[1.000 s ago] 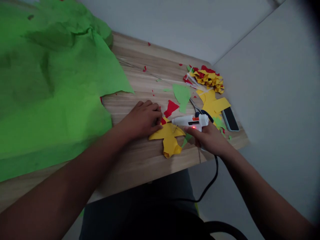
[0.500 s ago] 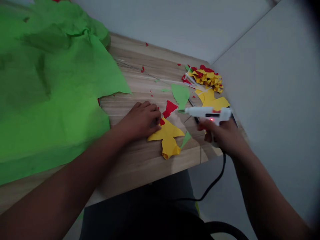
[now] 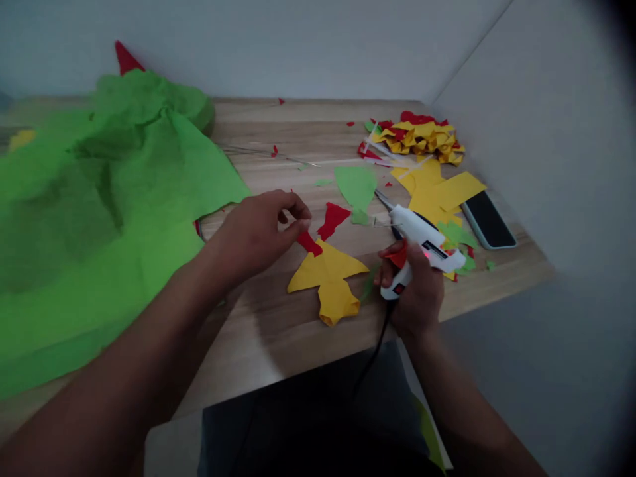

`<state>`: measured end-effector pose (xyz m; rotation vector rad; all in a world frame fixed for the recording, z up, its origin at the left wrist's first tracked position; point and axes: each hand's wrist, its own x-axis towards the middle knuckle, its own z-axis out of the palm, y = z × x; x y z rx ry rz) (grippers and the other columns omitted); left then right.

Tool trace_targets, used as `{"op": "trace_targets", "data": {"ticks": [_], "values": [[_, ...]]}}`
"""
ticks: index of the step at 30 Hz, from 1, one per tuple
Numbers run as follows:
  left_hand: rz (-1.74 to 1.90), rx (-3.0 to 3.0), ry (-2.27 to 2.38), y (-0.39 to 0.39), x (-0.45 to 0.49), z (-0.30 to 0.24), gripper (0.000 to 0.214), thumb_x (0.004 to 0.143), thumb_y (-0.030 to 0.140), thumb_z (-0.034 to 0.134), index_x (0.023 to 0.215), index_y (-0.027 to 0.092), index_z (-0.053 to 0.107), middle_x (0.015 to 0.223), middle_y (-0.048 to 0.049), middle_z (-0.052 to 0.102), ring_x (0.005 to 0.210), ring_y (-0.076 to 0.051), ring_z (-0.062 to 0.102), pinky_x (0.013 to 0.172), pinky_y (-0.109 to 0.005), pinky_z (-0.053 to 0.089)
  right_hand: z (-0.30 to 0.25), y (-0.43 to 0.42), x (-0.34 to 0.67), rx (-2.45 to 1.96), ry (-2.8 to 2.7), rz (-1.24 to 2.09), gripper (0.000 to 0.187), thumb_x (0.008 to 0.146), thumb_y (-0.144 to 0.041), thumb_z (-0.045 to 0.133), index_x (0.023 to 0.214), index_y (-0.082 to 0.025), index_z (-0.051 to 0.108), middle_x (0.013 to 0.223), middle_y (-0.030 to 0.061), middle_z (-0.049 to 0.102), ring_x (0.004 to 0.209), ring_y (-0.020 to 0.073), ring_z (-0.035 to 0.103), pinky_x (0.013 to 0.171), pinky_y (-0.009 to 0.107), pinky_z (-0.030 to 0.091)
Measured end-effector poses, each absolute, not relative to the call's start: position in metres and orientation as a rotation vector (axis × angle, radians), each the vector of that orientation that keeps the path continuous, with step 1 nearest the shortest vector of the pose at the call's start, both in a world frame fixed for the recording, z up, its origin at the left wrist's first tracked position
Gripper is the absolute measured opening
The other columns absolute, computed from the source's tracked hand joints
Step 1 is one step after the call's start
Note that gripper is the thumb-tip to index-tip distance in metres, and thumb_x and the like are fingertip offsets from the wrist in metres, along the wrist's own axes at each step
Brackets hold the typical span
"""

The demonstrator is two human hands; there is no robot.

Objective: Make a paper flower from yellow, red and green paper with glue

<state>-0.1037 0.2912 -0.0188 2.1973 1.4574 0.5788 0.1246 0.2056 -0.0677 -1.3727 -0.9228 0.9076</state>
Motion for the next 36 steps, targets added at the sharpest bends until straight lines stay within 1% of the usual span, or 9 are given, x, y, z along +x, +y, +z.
{"op": "trace_targets", "data": {"ticks": [4, 8, 11, 15, 17, 19, 22, 26, 36], "values": [[0.411, 2.348, 1.432, 0.323, -0.079, -0.010, 0.023, 0.088, 0.036, 0.056, 0.096, 0.022, 0.072, 0.094, -0.0040, 0.072, 0.083, -0.021, 0.064, 0.077, -0.035, 0.049, -0.067, 0.204, 0.125, -1.278, -0.786, 0.942, 0.028, 0.091, -0.048, 0.051, 0.083, -0.022, 0.056, 0.076, -0.0003, 0.062, 0.041, 0.0075, 0.045, 0.043, 0.024, 0.042], [0.268, 2.453, 1.496, 0.351, -0.051, -0.036, 0.034, 0.084, 0.035, 0.060, 0.113, 0.020, 0.069, 0.113, -0.0109, 0.065, 0.102, -0.027, 0.061, 0.088, -0.039, 0.048, -0.065, 0.207, 0.128, -1.092, -0.612, 1.017, 0.028, 0.089, -0.046, 0.058, 0.078, -0.020, 0.061, 0.073, -0.0019, 0.064, 0.038, 0.0046, 0.042, 0.041, 0.022, 0.043], [0.215, 2.541, 1.446, 0.357, -0.048, -0.055, 0.030, 0.081, 0.034, 0.063, 0.106, 0.017, 0.068, 0.118, -0.0147, 0.060, 0.112, -0.032, 0.055, 0.095, -0.044, 0.045, -0.067, 0.207, 0.131, -1.013, -0.565, 1.073, 0.028, 0.089, -0.044, 0.062, 0.077, -0.019, 0.063, 0.072, -0.0017, 0.066, 0.037, 0.0044, 0.044, 0.041, 0.022, 0.045], [0.477, 2.266, 1.297, 0.349, -0.054, -0.054, 0.014, 0.083, 0.032, 0.059, 0.087, 0.019, 0.059, 0.089, -0.0063, 0.063, 0.086, -0.022, 0.058, 0.081, -0.037, 0.047, -0.068, 0.207, 0.132, -0.983, -0.535, 1.111, 0.029, 0.089, -0.045, 0.063, 0.075, -0.020, 0.065, 0.070, -0.0012, 0.068, 0.037, 0.0052, 0.045, 0.040, 0.022, 0.046], [0.668, 1.914, 1.255, 0.340, -0.054, -0.044, 0.014, 0.083, 0.033, 0.059, 0.086, 0.021, 0.052, 0.072, 0.0003, 0.059, 0.068, -0.016, 0.056, 0.068, -0.030, 0.046, -0.067, 0.206, 0.133, -0.988, -0.526, 1.117, 0.028, 0.089, -0.044, 0.063, 0.075, -0.020, 0.065, 0.069, -0.0013, 0.068, 0.036, 0.0056, 0.044, 0.039, 0.023, 0.046], [0.815, 1.611, 1.237, 0.329, -0.052, -0.034, 0.019, 0.080, 0.031, 0.063, 0.089, 0.021, 0.049, 0.066, 0.0038, 0.057, 0.060, -0.013, 0.055, 0.061, -0.025, 0.044, -0.066, 0.206, 0.133, -0.988, -0.518, 1.124, 0.028, 0.088, -0.044, 0.063, 0.076, -0.019, 0.065, 0.069, -0.0013, 0.069, 0.037, 0.0056, 0.045, 0.040, 0.022, 0.046], [0.866, 1.387, 1.298, 0.314, -0.050, -0.026, 0.031, 0.073, 0.024, 0.069, 0.097, 0.022, 0.050, 0.066, 0.0051, 0.059, 0.056, -0.011, 0.056, 0.057, -0.023, 0.042, -0.066, 0.206, 0.132, -1.001, -0.521, 1.133, 0.028, 0.087, -0.045, 0.064, 0.078, -0.019, 0.064, 0.071, -0.0014, 0.069, 0.037, 0.0051, 0.045, 0.041, 0.022, 0.046], [0.813, 1.484, 1.409, 0.302, -0.053, -0.035, 0.036, 0.068, 0.017, 0.071, 0.100, 0.021, 0.055, 0.066, 0.0057, 0.058, 0.055, -0.010, 0.053, 0.054, -0.022, 0.039, -0.067, 0.206, 0.132, -0.991, -0.520, 1.131, 0.029, 0.086, -0.046, 0.065, 0.077, -0.019, 0.066, 0.071, -0.0017, 0.068, 0.037, 0.0046, 0.045, 0.041, 0.022, 0.046], [0.750, 1.769, 1.506, 0.298, -0.058, -0.057, 0.035, 0.073, 0.022, 0.070, 0.107, 0.021, 0.060, 0.079, 0.0001, 0.065, 0.067, -0.014, 0.058, 0.066, -0.028, 0.045, -0.068, 0.205, 0.133, -0.992, -0.545, 1.133, 0.028, 0.087, -0.045, 0.065, 0.076, -0.019, 0.067, 0.070, -0.0006, 0.069, 0.038, 0.0060, 0.046, 0.041, 0.024, 0.045]]}}
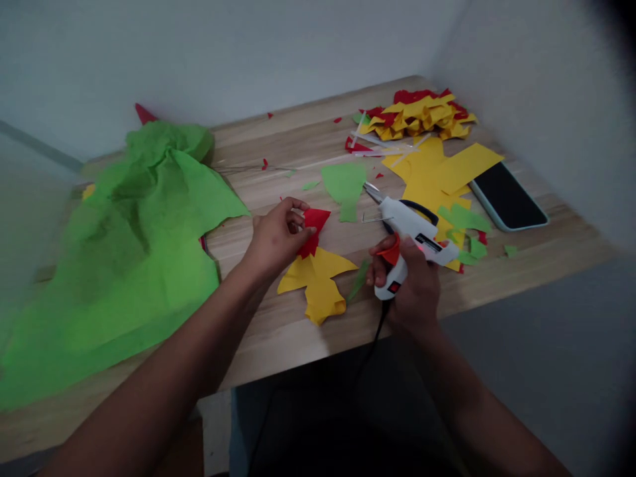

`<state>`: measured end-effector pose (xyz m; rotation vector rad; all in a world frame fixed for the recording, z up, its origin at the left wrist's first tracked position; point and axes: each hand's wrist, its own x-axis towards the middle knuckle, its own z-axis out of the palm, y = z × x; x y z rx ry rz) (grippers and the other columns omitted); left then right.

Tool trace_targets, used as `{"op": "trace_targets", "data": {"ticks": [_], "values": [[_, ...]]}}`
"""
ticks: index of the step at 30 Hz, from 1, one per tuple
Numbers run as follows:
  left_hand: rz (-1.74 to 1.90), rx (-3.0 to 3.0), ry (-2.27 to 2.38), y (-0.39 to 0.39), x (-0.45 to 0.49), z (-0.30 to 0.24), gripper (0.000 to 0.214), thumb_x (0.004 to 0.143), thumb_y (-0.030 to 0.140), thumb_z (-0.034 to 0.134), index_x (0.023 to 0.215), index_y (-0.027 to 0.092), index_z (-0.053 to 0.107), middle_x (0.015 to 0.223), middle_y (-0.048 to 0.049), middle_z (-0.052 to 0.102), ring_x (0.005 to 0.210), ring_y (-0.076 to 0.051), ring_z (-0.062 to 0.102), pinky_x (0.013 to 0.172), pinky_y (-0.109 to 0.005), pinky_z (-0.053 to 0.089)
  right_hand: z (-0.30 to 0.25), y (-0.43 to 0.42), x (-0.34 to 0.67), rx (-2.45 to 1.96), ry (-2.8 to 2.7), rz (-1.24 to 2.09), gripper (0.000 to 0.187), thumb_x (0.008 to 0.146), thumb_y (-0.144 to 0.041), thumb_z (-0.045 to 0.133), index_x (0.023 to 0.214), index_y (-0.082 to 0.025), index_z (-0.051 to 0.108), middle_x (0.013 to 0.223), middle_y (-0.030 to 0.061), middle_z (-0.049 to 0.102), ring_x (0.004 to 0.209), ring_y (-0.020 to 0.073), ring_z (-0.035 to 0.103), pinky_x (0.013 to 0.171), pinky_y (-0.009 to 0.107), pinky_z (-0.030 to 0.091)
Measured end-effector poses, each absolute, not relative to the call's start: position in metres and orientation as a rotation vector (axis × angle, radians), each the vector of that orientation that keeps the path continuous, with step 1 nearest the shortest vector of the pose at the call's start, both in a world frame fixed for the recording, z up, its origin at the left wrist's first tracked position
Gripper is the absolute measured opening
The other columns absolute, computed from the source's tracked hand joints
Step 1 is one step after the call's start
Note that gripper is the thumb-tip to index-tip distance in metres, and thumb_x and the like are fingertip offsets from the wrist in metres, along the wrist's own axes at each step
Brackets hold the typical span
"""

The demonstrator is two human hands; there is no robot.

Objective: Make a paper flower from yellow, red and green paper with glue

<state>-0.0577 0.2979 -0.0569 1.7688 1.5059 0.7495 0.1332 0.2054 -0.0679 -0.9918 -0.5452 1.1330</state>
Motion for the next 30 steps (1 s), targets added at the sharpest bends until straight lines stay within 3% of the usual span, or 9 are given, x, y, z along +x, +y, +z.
{"op": "trace_targets", "data": {"ticks": [8, 13, 19, 24, 27, 30], "values": [[0.637, 2.029, 1.658, 0.293, -0.059, -0.052, 0.041, 0.075, 0.024, 0.070, 0.115, 0.026, 0.061, 0.087, -0.0007, 0.070, 0.079, -0.019, 0.065, 0.093, -0.044, 0.043, -0.068, 0.206, 0.132, -0.995, -0.557, 1.127, 0.028, 0.089, -0.044, 0.063, 0.077, -0.019, 0.066, 0.072, -0.0004, 0.069, 0.038, 0.0057, 0.046, 0.042, 0.023, 0.046], [0.666, 1.803, 1.542, 0.289, -0.056, -0.049, 0.040, 0.076, 0.022, 0.068, 0.115, 0.023, 0.060, 0.078, 0.0000, 0.068, 0.072, -0.017, 0.063, 0.076, -0.033, 0.048, -0.068, 0.206, 0.133, -1.000, -0.565, 1.124, 0.028, 0.089, -0.044, 0.064, 0.076, -0.020, 0.066, 0.072, -0.0008, 0.069, 0.038, 0.0054, 0.045, 0.041, 0.023, 0.045], [0.794, 1.443, 1.423, 0.290, -0.051, -0.038, 0.040, 0.072, 0.024, 0.071, 0.111, 0.024, 0.059, 0.071, 0.0028, 0.064, 0.057, -0.013, 0.055, 0.055, -0.025, 0.042, -0.069, 0.206, 0.133, -1.002, -0.567, 1.132, 0.027, 0.091, -0.043, 0.062, 0.077, -0.020, 0.066, 0.073, -0.0003, 0.069, 0.038, 0.0055, 0.045, 0.041, 0.023, 0.044], [0.764, 1.333, 1.409, 0.290, -0.054, -0.038, 0.037, 0.070, 0.022, 0.072, 0.105, 0.022, 0.060, 0.067, 0.0036, 0.061, 0.053, -0.011, 0.052, 0.051, -0.023, 0.038, -0.068, 0.203, 0.132, -1.041, -0.598, 1.098, 0.026, 0.089, -0.045, 0.063, 0.077, -0.022, 0.067, 0.071, -0.0007, 0.068, 0.039, 0.0075, 0.045, 0.043, 0.027, 0.048], [0.734, 1.404, 1.404, 0.290, -0.057, -0.044, 0.040, 0.069, 0.022, 0.072, 0.108, 0.021, 0.061, 0.069, 0.0032, 0.062, 0.055, -0.011, 0.053, 0.052, -0.023, 0.039, -0.062, 0.200, 0.127, -0.999, -0.682, 1.071, 0.022, 0.090, -0.041, 0.064, 0.080, -0.022, 0.069, 0.059, -0.0039, 0.061, 0.042, 0.0098, 0.049, 0.053, 0.031, 0.056], [0.715, 1.449, 1.405, 0.290, -0.057, -0.047, 0.040, 0.071, 0.023, 0.071, 0.109, 0.020, 0.060, 0.070, 0.0028, 0.063, 0.055, -0.010, 0.053, 0.051, -0.022, 0.039, -0.059, 0.202, 0.118, -0.958, -0.696, 1.126, 0.024, 0.093, -0.042, 0.061, 0.082, -0.022, 0.069, 0.052, -0.0061, 0.057, 0.044, 0.0103, 0.052, 0.058, 0.029, 0.056]]}}
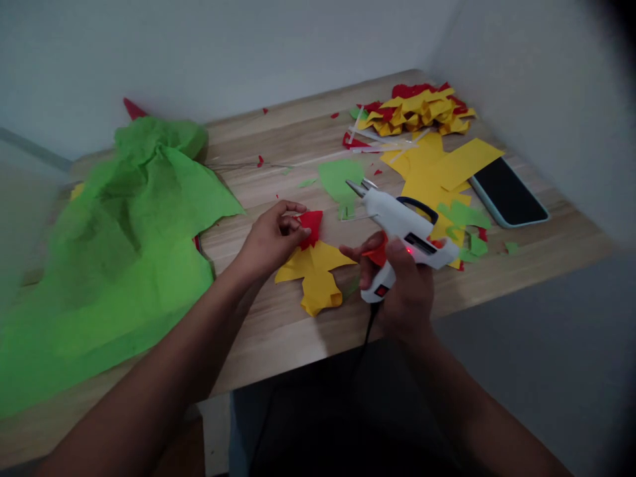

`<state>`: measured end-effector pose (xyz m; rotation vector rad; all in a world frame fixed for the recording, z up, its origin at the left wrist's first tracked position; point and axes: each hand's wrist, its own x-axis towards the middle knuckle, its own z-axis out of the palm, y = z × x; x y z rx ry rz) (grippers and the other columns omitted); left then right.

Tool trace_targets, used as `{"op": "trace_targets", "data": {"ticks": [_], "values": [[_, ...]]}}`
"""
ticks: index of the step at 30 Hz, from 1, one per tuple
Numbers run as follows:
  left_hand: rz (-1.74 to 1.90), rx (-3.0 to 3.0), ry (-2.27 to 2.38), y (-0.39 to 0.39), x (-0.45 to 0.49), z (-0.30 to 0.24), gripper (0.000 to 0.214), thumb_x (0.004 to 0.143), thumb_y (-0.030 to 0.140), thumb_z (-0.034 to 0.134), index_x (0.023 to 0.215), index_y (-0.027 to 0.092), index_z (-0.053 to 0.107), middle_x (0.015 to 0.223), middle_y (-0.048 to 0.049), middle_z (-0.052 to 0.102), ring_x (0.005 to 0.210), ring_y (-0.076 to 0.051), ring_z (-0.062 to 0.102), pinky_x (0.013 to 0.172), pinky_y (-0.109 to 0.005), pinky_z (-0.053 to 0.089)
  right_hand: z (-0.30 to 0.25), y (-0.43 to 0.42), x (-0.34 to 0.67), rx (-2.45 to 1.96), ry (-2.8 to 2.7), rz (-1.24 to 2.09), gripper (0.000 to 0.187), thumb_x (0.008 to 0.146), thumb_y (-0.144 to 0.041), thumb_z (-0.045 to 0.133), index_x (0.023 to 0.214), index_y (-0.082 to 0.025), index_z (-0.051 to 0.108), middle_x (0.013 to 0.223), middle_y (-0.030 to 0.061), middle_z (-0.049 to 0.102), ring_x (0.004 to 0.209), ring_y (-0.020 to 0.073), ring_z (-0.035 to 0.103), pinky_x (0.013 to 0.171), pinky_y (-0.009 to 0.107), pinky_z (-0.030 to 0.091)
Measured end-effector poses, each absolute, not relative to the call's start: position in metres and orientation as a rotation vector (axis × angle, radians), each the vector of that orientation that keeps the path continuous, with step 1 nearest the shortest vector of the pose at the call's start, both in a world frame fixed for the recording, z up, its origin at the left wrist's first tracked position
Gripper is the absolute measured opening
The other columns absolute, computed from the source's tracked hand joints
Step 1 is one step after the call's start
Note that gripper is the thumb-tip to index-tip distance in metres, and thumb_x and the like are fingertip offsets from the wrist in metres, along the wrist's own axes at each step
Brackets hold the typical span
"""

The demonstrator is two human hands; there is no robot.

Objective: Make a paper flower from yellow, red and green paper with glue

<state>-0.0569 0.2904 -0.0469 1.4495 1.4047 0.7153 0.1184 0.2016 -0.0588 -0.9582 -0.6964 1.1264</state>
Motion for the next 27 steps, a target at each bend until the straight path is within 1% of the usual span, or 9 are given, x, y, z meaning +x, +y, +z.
{"op": "trace_targets", "data": {"ticks": [3, 6, 10, 13, 16, 19, 21, 24, 27], "values": [[0.737, 1.382, 1.418, 0.291, -0.054, -0.042, 0.039, 0.071, 0.023, 0.072, 0.109, 0.020, 0.060, 0.069, 0.0030, 0.063, 0.051, -0.009, 0.050, 0.047, -0.021, 0.037, -0.063, 0.207, 0.111, -1.015, -0.637, 1.202, 0.026, 0.093, -0.043, 0.061, 0.080, -0.022, 0.068, 0.051, -0.0056, 0.059, 0.042, 0.0102, 0.054, 0.047, 0.024, 0.048], [0.823, 1.243, 1.408, 0.293, -0.055, -0.036, 0.038, 0.071, 0.022, 0.072, 0.106, 0.021, 0.059, 0.070, 0.0026, 0.063, 0.052, -0.010, 0.052, 0.048, -0.022, 0.040, -0.070, 0.211, 0.109, -1.089, -0.595, 1.190, 0.027, 0.091, -0.044, 0.062, 0.079, -0.021, 0.067, 0.052, -0.0053, 0.060, 0.041, 0.0093, 0.054, 0.043, 0.022, 0.043], [0.957, 1.118, 1.347, 0.297, -0.061, -0.032, 0.038, 0.070, 0.021, 0.073, 0.104, 0.021, 0.059, 0.075, 0.0017, 0.066, 0.060, -0.012, 0.059, 0.054, -0.024, 0.046, -0.072, 0.211, 0.108, -1.149, -0.613, 1.153, 0.026, 0.088, -0.046, 0.065, 0.080, -0.021, 0.067, 0.051, -0.0057, 0.060, 0.040, 0.0091, 0.053, 0.044, 0.022, 0.044], [0.904, 1.107, 1.311, 0.297, -0.065, -0.031, 0.039, 0.068, 0.021, 0.075, 0.104, 0.020, 0.060, 0.075, 0.0007, 0.068, 0.061, -0.012, 0.061, 0.055, -0.024, 0.047, -0.071, 0.211, 0.108, -1.164, -0.618, 1.148, 0.026, 0.088, -0.046, 0.065, 0.080, -0.021, 0.067, 0.052, -0.0053, 0.061, 0.040, 0.0095, 0.055, 0.045, 0.023, 0.046], [0.776, 1.152, 1.309, 0.297, -0.063, -0.034, 0.039, 0.067, 0.021, 0.076, 0.104, 0.020, 0.061, 0.069, 0.0026, 0.065, 0.054, -0.011, 0.056, 0.050, -0.022, 0.041, -0.069, 0.211, 0.107, -1.169, -0.609, 1.138, 0.025, 0.088, -0.045, 0.065, 0.079, -0.021, 0.067, 0.053, -0.0051, 0.062, 0.041, 0.0095, 0.055, 0.046, 0.023, 0.046], [0.700, 1.263, 1.375, 0.298, -0.058, -0.042, 0.037, 0.068, 0.020, 0.074, 0.102, 0.022, 0.061, 0.062, 0.0053, 0.061, 0.047, -0.009, 0.050, 0.046, -0.021, 0.035, -0.069, 0.211, 0.106, -1.164, -0.578, 1.137, 0.027, 0.088, -0.046, 0.065, 0.078, -0.022, 0.066, 0.054, -0.0052, 0.062, 0.041, 0.0095, 0.055, 0.044, 0.022, 0.043], [0.694, 1.359, 1.405, 0.300, -0.057, -0.049, 0.035, 0.069, 0.019, 0.073, 0.102, 0.023, 0.061, 0.062, 0.0054, 0.060, 0.051, -0.010, 0.052, 0.050, -0.022, 0.039, -0.069, 0.211, 0.106, -1.159, -0.558, 1.137, 0.028, 0.088, -0.048, 0.065, 0.078, -0.022, 0.065, 0.055, -0.0050, 0.062, 0.041, 0.0095, 0.055, 0.043, 0.022, 0.042], [0.696, 1.526, 1.414, 0.304, -0.058, -0.058, 0.036, 0.069, 0.019, 0.073, 0.103, 0.022, 0.061, 0.067, 0.0043, 0.061, 0.061, -0.013, 0.058, 0.059, -0.024, 0.045, -0.068, 0.210, 0.107, -1.150, -0.560, 1.139, 0.028, 0.088, -0.048, 0.065, 0.078, -0.021, 0.065, 0.053, -0.0053, 0.062, 0.042, 0.0095, 0.055, 0.043, 0.022, 0.042], [0.632, 1.708, 1.423, 0.306, -0.060, -0.064, 0.038, 0.069, 0.020, 0.073, 0.105, 0.022, 0.062, 0.074, 0.0026, 0.063, 0.066, -0.014, 0.059, 0.061, -0.025, 0.044, -0.069, 0.210, 0.107, -1.140, -0.564, 1.143, 0.029, 0.088, -0.048, 0.065, 0.077, -0.021, 0.066, 0.051, -0.0054, 0.061, 0.042, 0.0094, 0.054, 0.043, 0.022, 0.042]]}}
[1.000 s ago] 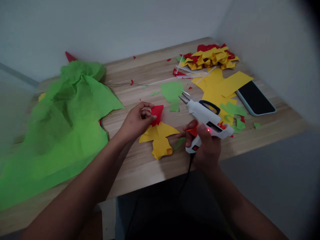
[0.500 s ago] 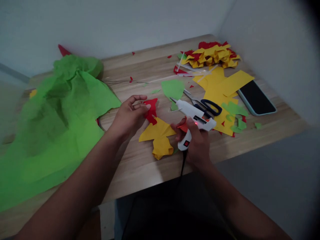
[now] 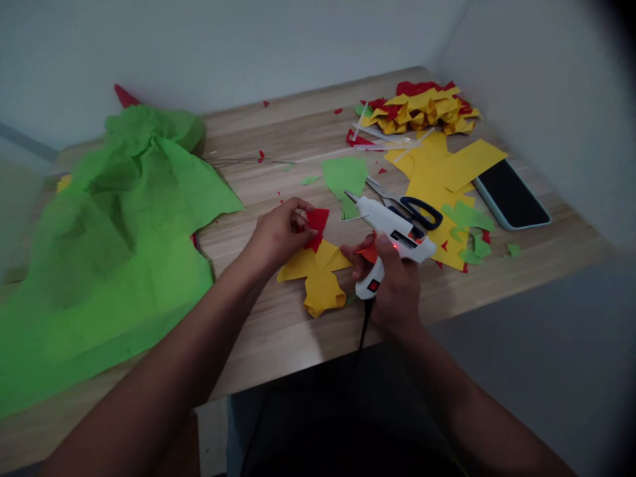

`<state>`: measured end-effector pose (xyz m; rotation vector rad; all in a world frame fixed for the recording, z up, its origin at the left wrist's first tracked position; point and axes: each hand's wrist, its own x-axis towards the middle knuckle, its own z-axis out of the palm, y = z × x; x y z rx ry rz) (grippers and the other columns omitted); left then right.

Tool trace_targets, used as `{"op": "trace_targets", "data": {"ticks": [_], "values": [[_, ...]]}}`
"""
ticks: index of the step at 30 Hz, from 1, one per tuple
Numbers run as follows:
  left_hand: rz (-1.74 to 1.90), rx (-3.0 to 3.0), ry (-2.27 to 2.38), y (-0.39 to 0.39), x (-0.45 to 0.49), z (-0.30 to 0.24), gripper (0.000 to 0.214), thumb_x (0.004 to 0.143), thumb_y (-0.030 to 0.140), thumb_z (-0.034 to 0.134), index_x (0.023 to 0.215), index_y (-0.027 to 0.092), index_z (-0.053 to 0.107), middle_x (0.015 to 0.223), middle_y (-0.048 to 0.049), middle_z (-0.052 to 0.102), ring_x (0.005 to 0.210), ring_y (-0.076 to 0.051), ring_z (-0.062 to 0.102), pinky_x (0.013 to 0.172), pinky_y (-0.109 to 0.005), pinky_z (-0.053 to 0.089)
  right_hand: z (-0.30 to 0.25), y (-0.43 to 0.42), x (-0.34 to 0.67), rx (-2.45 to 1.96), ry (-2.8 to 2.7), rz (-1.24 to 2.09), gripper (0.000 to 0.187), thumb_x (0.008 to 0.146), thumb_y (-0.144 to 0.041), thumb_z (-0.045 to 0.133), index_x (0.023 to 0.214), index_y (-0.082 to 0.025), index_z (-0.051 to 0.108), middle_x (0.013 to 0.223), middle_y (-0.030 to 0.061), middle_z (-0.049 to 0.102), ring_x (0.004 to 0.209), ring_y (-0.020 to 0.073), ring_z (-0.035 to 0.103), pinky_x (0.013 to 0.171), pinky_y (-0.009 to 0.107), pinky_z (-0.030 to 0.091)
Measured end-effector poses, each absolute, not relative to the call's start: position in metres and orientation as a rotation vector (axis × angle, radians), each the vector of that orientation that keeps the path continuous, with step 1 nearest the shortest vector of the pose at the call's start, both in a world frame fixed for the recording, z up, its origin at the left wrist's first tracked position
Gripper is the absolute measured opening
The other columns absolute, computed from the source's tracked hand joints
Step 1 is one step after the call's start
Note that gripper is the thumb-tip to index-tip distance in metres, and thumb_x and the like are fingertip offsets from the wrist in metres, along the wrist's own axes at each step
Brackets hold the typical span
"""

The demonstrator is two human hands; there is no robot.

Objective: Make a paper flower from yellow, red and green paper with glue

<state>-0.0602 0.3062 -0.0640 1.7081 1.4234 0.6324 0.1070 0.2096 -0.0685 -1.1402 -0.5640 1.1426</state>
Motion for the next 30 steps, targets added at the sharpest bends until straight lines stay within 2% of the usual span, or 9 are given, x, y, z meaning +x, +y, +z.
{"op": "trace_targets", "data": {"ticks": [7, 12, 15, 20, 24, 27, 30], "values": [[0.609, 1.998, 1.517, 0.305, -0.062, -0.066, 0.049, 0.070, 0.030, 0.078, 0.116, 0.024, 0.063, 0.095, -0.0014, 0.065, 0.076, -0.016, 0.057, 0.067, -0.027, 0.043, -0.068, 0.210, 0.107, -1.138, -0.555, 1.142, 0.027, 0.086, -0.046, 0.067, 0.078, -0.020, 0.066, 0.055, -0.0042, 0.063, 0.041, 0.0097, 0.054, 0.040, 0.022, 0.043], [0.725, 2.153, 1.483, 0.292, -0.072, -0.052, 0.019, 0.088, 0.027, 0.057, 0.104, 0.023, 0.068, 0.105, -0.0056, 0.069, 0.089, -0.020, 0.062, 0.082, -0.033, 0.047, -0.067, 0.210, 0.107, -1.126, -0.537, 1.155, 0.025, 0.085, -0.045, 0.068, 0.078, -0.021, 0.067, 0.054, -0.0044, 0.063, 0.041, 0.0098, 0.054, 0.041, 0.022, 0.044], [0.543, 2.449, 1.297, 0.276, -0.079, -0.047, 0.023, 0.092, 0.021, 0.052, 0.107, 0.023, 0.070, 0.112, -0.0066, 0.071, 0.102, -0.024, 0.062, 0.091, -0.039, 0.045, -0.067, 0.210, 0.107, -1.116, -0.546, 1.155, 0.026, 0.086, -0.045, 0.067, 0.077, -0.021, 0.067, 0.053, -0.0047, 0.062, 0.041, 0.0100, 0.053, 0.041, 0.023, 0.044], [0.262, 2.720, 1.274, 0.255, -0.081, -0.055, 0.035, 0.092, 0.018, 0.052, 0.123, 0.022, 0.068, 0.131, -0.0102, 0.065, 0.112, -0.031, 0.057, 0.087, -0.046, 0.045, -0.069, 0.209, 0.107, -1.099, -0.577, 1.149, 0.024, 0.089, -0.043, 0.064, 0.079, -0.022, 0.067, 0.053, -0.0049, 0.062, 0.042, 0.0099, 0.053, 0.043, 0.023, 0.044], [0.260, 2.728, 1.319, 0.251, -0.082, -0.060, 0.039, 0.091, 0.016, 0.052, 0.128, 0.022, 0.066, 0.132, -0.0125, 0.063, 0.114, -0.032, 0.056, 0.088, -0.046, 0.045, -0.071, 0.209, 0.107, -1.137, -0.577, 1.143, 0.026, 0.089, -0.046, 0.065, 0.080, -0.021, 0.067, 0.051, -0.0047, 0.060, 0.043, 0.0108, 0.056, 0.045, 0.024, 0.047], [0.298, 2.707, 1.308, 0.250, -0.086, -0.063, 0.039, 0.093, 0.019, 0.051, 0.130, 0.024, 0.064, 0.132, -0.0099, 0.064, 0.116, -0.030, 0.056, 0.089, -0.045, 0.045, -0.072, 0.209, 0.107, -1.146, -0.577, 1.143, 0.027, 0.089, -0.047, 0.064, 0.080, -0.021, 0.067, 0.051, -0.0047, 0.060, 0.042, 0.0104, 0.054, 0.042, 0.023, 0.044], [0.375, 2.678, 1.313, 0.249, -0.089, -0.066, 0.042, 0.095, 0.019, 0.049, 0.136, 0.020, 0.059, 0.128, -0.0103, 0.067, 0.114, -0.028, 0.057, 0.090, -0.044, 0.045, -0.071, 0.208, 0.107, -1.159, -0.587, 1.145, 0.028, 0.088, -0.048, 0.064, 0.080, -0.021, 0.067, 0.051, -0.0045, 0.060, 0.041, 0.0100, 0.053, 0.042, 0.023, 0.043]]}}
